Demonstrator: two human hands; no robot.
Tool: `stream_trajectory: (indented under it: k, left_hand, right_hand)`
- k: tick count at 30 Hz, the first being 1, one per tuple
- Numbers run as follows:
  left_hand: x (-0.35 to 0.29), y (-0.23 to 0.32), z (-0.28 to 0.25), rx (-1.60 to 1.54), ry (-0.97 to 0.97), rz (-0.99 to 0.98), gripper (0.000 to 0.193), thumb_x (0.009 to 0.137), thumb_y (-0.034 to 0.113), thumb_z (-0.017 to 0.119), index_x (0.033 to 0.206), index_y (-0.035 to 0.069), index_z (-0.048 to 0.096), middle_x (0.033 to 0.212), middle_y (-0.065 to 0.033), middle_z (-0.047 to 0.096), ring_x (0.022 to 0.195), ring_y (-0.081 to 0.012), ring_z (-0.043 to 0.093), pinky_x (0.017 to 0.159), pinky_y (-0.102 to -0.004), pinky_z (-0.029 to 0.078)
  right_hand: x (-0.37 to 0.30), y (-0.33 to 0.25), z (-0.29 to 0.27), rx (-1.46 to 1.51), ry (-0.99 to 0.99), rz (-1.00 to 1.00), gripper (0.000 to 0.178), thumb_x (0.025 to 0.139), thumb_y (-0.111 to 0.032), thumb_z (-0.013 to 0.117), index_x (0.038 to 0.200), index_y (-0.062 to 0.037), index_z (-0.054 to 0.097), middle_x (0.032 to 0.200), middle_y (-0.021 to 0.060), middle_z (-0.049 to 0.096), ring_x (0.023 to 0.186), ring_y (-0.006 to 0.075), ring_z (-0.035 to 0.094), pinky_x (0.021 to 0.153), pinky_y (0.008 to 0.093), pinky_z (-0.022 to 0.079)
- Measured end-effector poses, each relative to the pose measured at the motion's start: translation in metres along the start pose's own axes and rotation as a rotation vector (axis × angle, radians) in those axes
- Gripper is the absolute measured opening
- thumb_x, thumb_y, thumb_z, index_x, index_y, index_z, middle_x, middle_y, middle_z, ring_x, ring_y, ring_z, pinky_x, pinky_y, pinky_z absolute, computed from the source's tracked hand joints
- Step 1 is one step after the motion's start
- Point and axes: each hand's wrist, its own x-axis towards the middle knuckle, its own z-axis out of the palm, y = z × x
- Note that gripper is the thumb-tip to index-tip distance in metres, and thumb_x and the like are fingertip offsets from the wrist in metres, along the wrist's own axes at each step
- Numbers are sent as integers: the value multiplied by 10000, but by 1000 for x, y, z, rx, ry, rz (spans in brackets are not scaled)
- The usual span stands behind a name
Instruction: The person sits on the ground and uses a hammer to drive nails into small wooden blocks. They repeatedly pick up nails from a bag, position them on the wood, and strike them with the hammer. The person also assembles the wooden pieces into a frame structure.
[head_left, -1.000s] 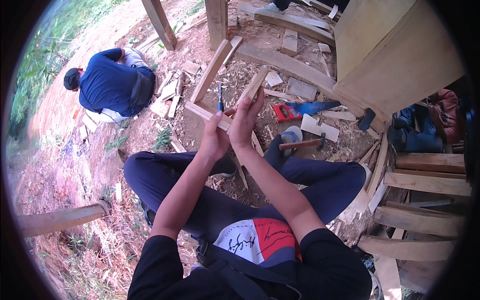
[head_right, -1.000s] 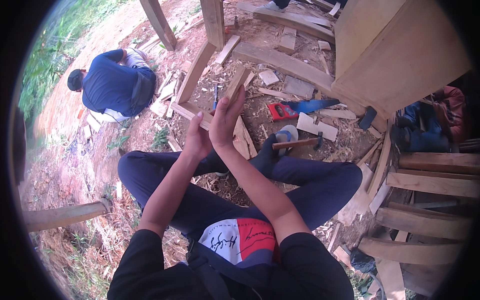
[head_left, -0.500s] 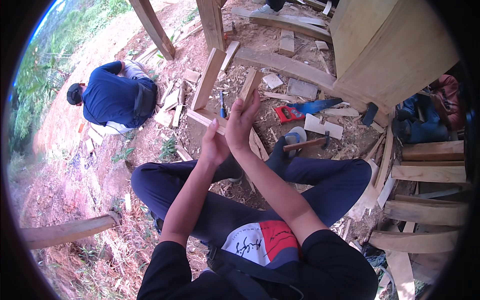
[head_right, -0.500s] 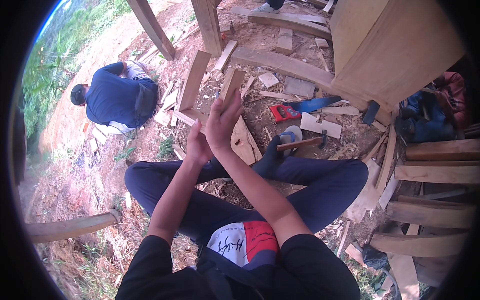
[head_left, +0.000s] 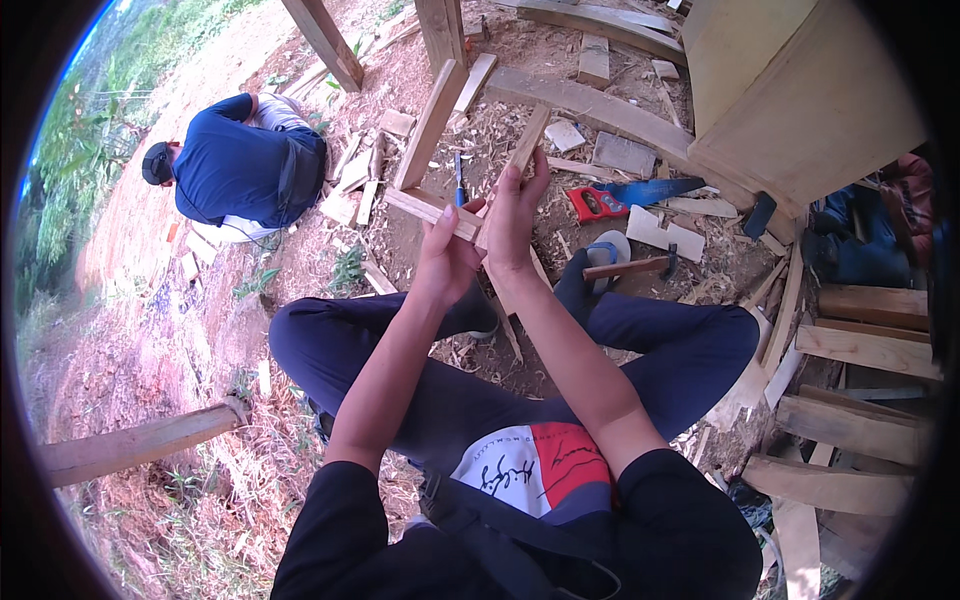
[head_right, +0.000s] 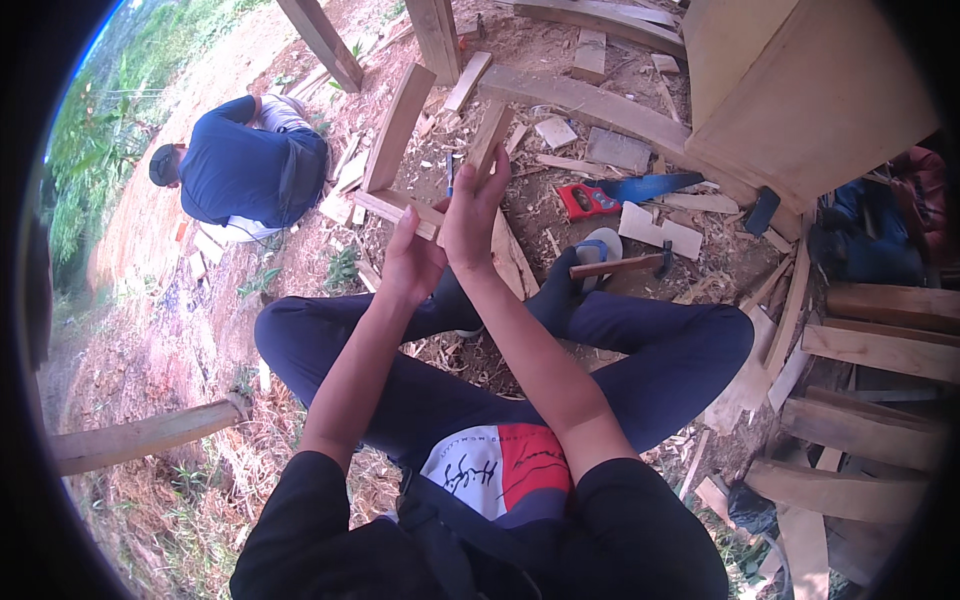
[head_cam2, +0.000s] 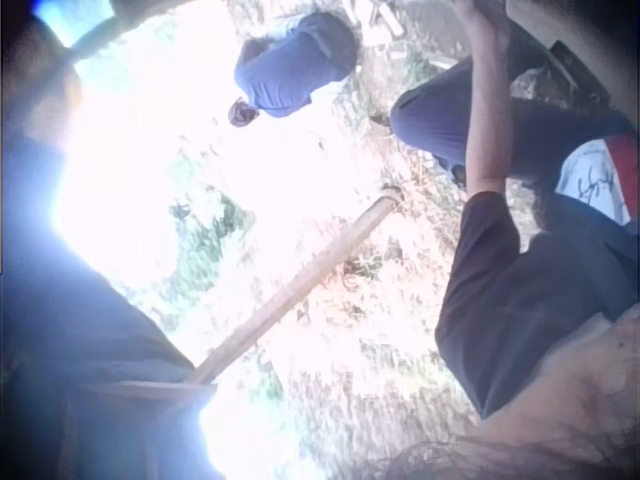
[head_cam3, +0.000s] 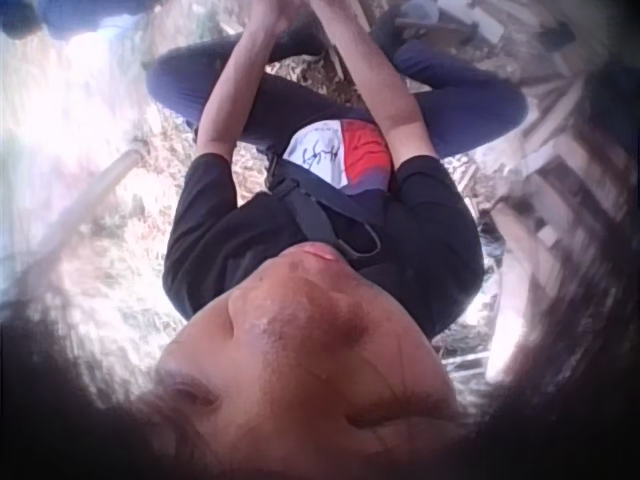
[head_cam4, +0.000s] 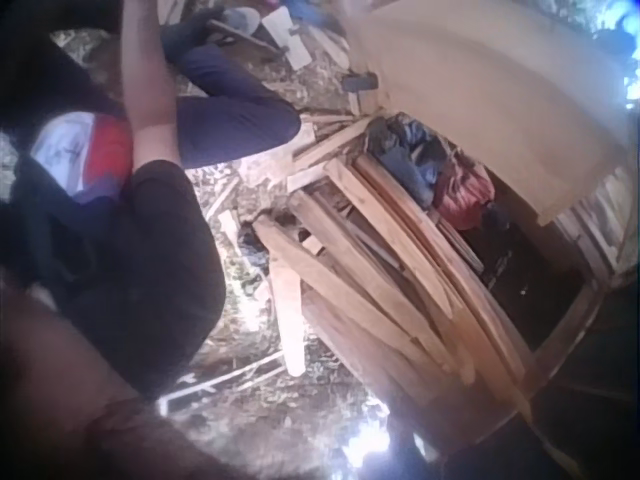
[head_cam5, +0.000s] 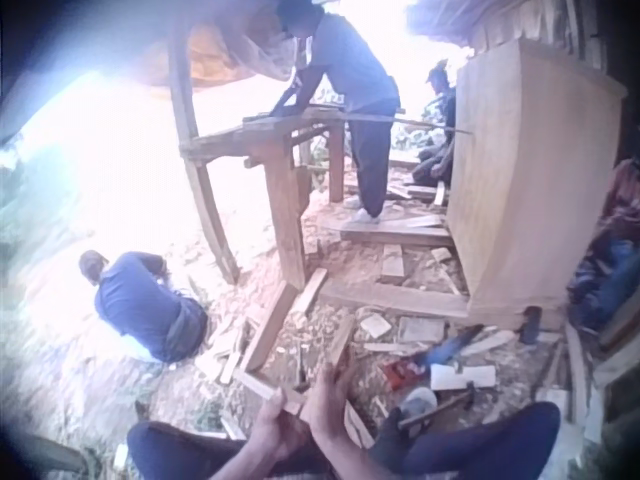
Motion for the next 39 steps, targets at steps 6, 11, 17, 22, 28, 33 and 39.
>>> stream_trajectory:
  k: [6,11,17,22,28,33,39]
  left_hand:
    - [-10,3,29,186,93,93,759,873,488,663,1360,-6,355,1293,-161,511,1226,-269,521,1041,-452,431]
    - [-6,6,25,134,38,80,736,878,441,674,1380,67,287,1288,-157,502,1195,-282,543,1008,-461,463]
    - [-3,2,18,16,33,73,622,915,326,647,1330,126,229,1326,-190,437,1236,-326,511,974,-512,488]
    - [-1,-1,13,-8,-1,81,588,938,255,627,1316,161,186,1347,-208,421,1241,-354,505,939,-536,511]
    - [-4,0,13,26,-56,90,585,938,254,627,1317,160,191,1319,-200,462,1201,-322,533,931,-511,518]
    - [0,-3,11,26,-93,66,585,929,265,634,1315,159,208,1310,-197,476,1196,-306,537,941,-490,512]
    - [-1,-3,12,68,-69,61,611,908,269,652,1313,155,210,1298,-189,475,1194,-301,534,959,-485,496]
  right_hand:
    - [4,2,-1,86,63,-1,527,1030,-274,428,1477,-141,182,968,18,452,798,84,456,680,245,429]
    - [16,10,-5,91,95,-19,523,1025,-315,430,1463,-156,193,989,22,451,802,84,457,677,242,427]
    - [10,11,-2,11,113,-99,545,1021,-331,425,1472,-147,182,996,28,445,811,90,447,680,244,426]
    - [9,6,-1,-29,83,-96,560,1021,-320,405,1476,-94,170,1119,81,409,939,144,441,782,286,423]
    - [-6,-24,7,-48,56,-30,603,1032,-379,382,1475,-34,162,1296,155,377,1052,187,494,695,260,506]
    - [4,-6,0,-118,77,-139,600,1034,-378,370,1481,-35,163,1284,148,384,1010,177,500,621,237,505]
    - [-2,-11,2,-48,67,-85,574,1037,-356,367,1485,-57,169,1300,142,381,1002,169,501,607,236,505]
